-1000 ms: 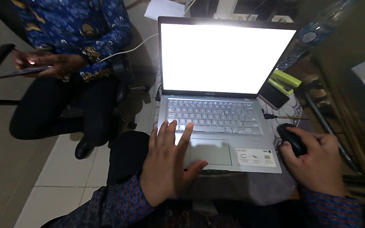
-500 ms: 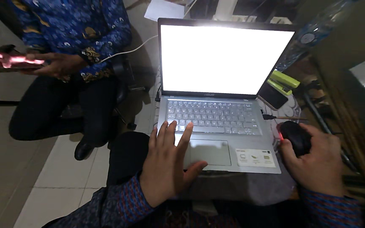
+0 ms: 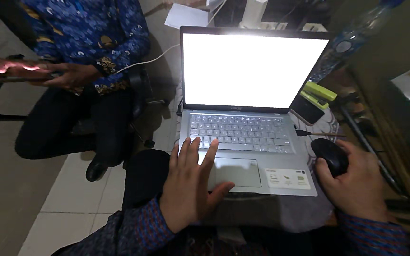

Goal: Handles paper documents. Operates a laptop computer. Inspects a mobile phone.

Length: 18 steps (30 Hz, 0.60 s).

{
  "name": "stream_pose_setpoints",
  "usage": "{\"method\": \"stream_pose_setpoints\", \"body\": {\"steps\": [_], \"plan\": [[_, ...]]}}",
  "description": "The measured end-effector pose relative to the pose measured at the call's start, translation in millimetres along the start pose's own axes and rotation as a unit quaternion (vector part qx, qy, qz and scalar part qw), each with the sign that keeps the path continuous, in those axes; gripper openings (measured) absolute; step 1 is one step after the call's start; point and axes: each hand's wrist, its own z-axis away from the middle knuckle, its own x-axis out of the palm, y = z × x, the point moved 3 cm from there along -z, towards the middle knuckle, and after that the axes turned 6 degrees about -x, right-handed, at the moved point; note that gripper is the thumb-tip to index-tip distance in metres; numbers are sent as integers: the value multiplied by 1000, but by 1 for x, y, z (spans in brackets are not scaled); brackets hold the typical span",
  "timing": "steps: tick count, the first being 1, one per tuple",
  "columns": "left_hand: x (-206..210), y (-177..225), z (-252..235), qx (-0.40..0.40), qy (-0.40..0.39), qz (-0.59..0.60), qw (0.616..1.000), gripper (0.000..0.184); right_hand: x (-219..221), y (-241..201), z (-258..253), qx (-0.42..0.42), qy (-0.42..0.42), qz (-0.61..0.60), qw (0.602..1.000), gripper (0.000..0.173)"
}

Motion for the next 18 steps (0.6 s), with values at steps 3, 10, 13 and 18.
{"method": "stream_pose_setpoints", "body": {"steps": [3,10,13,18], "plan": [[0,0,0,-3,-4,-2,1000,94,1,1,0,1,-3,1,1000,70],[0,0,0,-5,-3,-1,1000,93,0,0,-1,-6,-4,-11,1000,73],[0,0,0,-3,0,-1,1000,93,-1,0,-1,-11,-2,-8,1000,73],[0,-1,1,-5,1,3,1000,93,0,2,-2,-11,-11,-1,1000,74]]}}
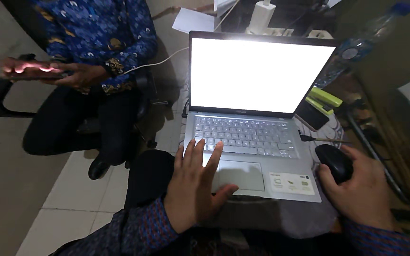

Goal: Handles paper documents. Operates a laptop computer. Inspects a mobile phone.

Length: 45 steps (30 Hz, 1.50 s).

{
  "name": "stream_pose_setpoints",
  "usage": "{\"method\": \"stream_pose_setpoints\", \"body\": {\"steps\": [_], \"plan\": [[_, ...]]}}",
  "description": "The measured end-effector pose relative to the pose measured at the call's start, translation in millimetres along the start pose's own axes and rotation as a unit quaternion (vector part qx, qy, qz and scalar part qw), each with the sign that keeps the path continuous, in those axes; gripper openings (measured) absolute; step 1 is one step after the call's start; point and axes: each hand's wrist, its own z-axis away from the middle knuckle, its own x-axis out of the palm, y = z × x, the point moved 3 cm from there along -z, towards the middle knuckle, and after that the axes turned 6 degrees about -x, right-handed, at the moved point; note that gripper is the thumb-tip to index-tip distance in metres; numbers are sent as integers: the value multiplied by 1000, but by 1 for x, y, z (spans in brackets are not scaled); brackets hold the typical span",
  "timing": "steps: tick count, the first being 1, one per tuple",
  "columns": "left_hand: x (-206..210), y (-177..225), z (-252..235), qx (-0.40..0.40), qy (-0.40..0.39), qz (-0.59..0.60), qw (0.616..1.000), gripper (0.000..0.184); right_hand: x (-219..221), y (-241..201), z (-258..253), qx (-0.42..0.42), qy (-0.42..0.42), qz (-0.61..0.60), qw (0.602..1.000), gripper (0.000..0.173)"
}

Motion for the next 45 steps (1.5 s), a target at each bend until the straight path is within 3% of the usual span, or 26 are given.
{"method": "stream_pose_setpoints", "body": {"steps": [45], "plan": [[-1,-3,-1,3,-4,-1,1000,93,3,-2,1,-16,17,-26,999,72]]}}
